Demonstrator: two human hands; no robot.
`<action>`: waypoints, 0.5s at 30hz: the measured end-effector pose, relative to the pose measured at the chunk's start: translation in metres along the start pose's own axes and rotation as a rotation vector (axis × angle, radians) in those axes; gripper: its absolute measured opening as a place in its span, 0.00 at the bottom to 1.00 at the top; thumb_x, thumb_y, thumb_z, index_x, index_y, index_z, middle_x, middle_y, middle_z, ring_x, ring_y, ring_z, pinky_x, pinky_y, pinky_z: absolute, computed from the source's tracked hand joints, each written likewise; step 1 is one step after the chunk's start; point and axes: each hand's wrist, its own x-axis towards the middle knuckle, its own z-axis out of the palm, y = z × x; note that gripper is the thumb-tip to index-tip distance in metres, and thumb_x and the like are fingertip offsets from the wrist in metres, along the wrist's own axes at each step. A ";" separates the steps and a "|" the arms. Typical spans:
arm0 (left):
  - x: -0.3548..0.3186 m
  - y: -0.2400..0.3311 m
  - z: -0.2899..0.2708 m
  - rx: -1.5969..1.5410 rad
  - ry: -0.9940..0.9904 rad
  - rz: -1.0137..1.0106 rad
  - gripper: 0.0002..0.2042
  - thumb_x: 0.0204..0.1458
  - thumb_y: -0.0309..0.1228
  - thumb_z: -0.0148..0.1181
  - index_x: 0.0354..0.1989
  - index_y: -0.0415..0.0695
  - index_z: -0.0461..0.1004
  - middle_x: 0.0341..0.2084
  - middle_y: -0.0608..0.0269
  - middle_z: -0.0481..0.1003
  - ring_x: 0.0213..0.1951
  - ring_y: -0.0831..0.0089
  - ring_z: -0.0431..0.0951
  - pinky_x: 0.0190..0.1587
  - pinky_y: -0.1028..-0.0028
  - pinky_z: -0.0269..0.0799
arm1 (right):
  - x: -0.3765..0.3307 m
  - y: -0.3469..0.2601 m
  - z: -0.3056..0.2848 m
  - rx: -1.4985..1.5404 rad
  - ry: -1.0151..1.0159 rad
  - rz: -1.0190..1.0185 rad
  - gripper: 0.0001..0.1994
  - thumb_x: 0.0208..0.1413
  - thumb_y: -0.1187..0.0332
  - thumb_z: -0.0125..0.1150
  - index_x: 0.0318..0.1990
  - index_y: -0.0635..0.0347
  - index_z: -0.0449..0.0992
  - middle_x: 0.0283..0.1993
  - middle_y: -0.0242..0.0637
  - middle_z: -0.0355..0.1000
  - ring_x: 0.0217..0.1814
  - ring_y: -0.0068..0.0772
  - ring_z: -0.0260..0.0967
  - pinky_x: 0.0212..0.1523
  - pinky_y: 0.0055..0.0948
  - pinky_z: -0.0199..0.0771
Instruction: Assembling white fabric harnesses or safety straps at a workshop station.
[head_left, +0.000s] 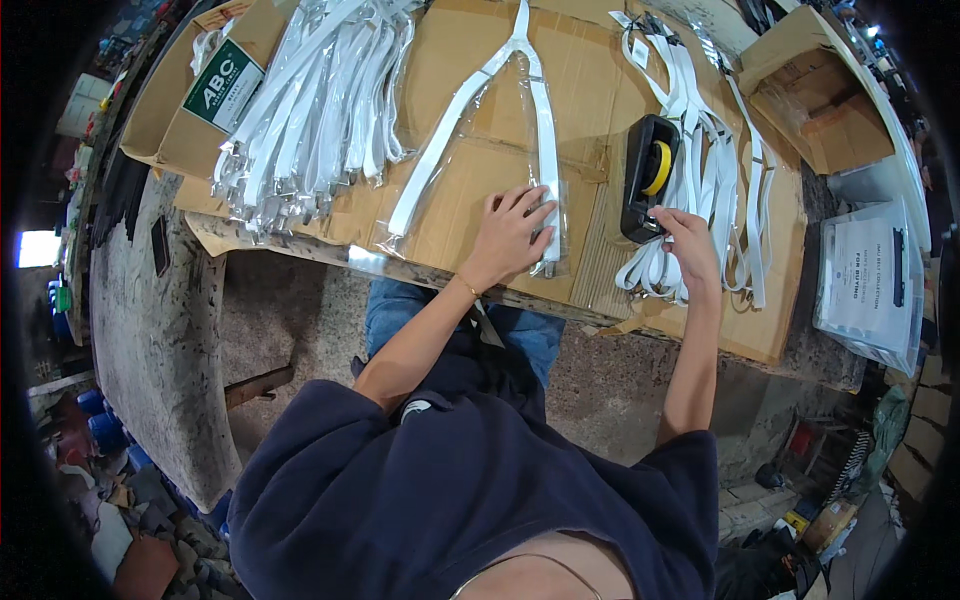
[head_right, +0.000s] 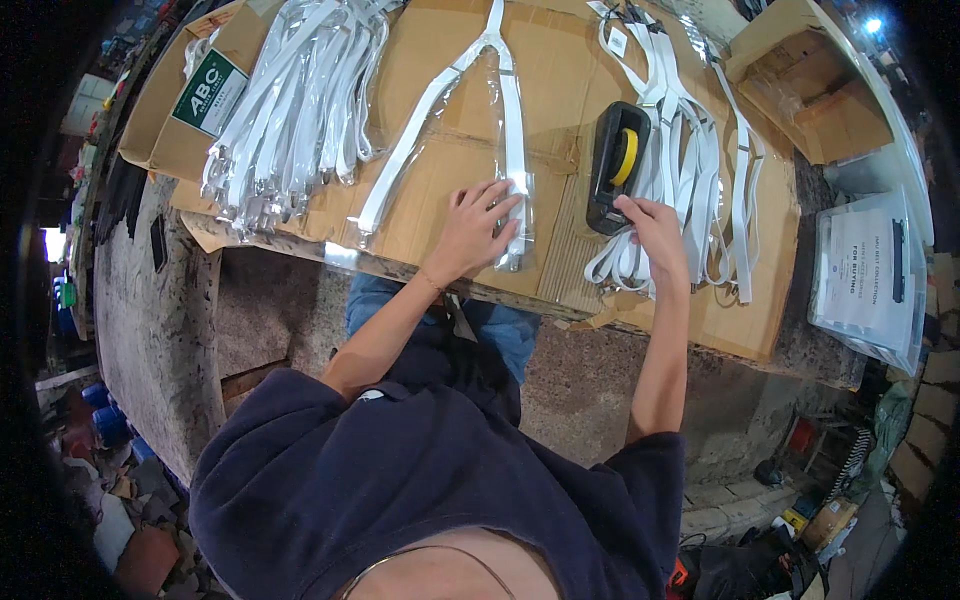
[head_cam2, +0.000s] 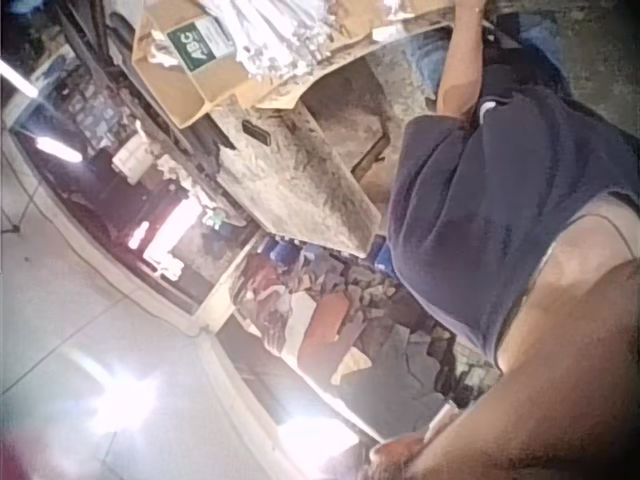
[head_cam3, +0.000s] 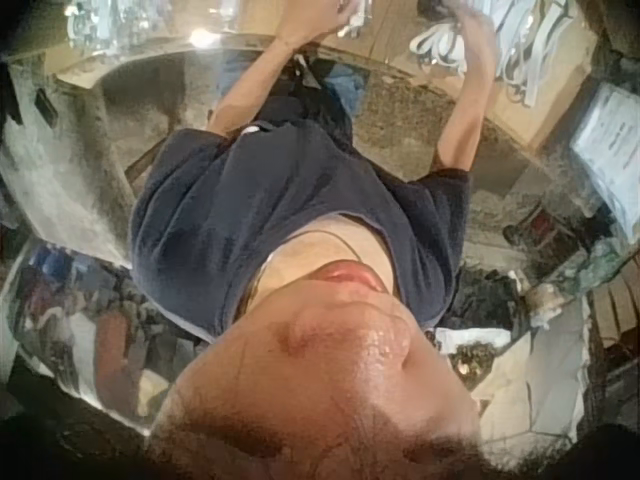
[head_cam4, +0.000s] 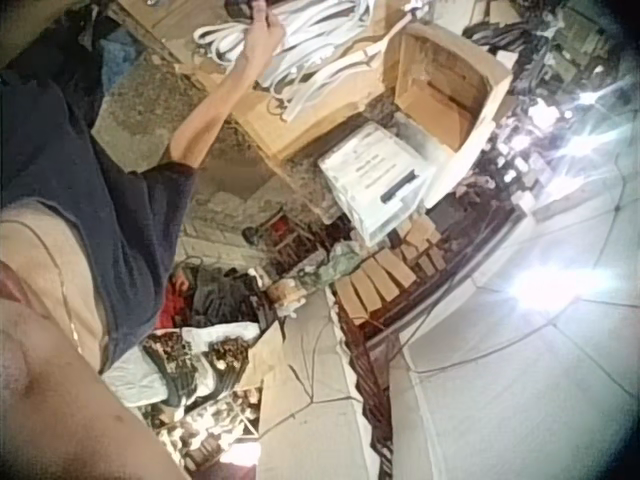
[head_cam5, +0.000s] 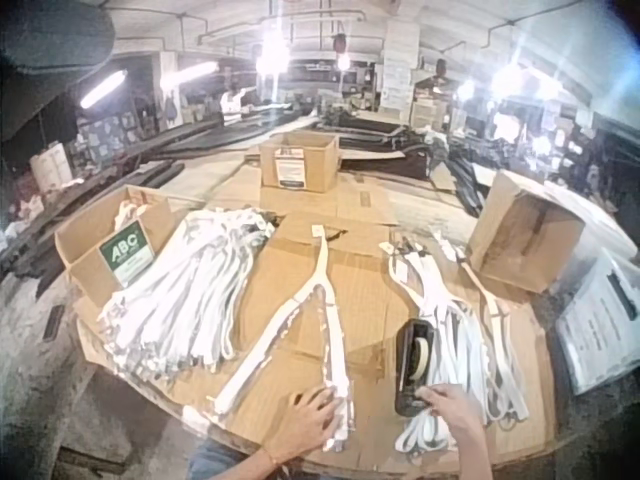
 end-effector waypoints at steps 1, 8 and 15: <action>0.001 -0.001 0.000 0.002 0.003 0.001 0.16 0.50 0.37 0.57 0.48 0.48 0.75 0.54 0.64 0.69 0.56 0.66 0.65 0.53 0.59 0.58 | 0.003 0.000 -0.001 0.056 -0.035 0.042 0.13 0.55 0.65 0.61 0.38 0.69 0.79 0.24 0.27 0.67 0.23 0.16 0.56 0.24 0.19 0.57; 0.001 -0.002 -0.001 0.002 0.005 0.011 0.17 0.50 0.38 0.58 0.48 0.48 0.74 0.54 0.63 0.69 0.56 0.65 0.65 0.54 0.59 0.57 | 0.005 0.001 0.001 0.226 -0.081 0.060 0.09 0.55 0.69 0.61 0.35 0.69 0.78 0.27 0.27 0.69 0.24 0.15 0.56 0.25 0.16 0.54; 0.000 0.002 -0.004 0.010 -0.017 0.022 0.16 0.51 0.38 0.57 0.48 0.48 0.74 0.55 0.63 0.68 0.56 0.65 0.65 0.55 0.59 0.57 | -0.027 -0.005 0.013 0.310 0.099 -0.016 0.08 0.55 0.72 0.60 0.37 0.69 0.77 0.27 0.26 0.69 0.26 0.13 0.57 0.26 0.14 0.55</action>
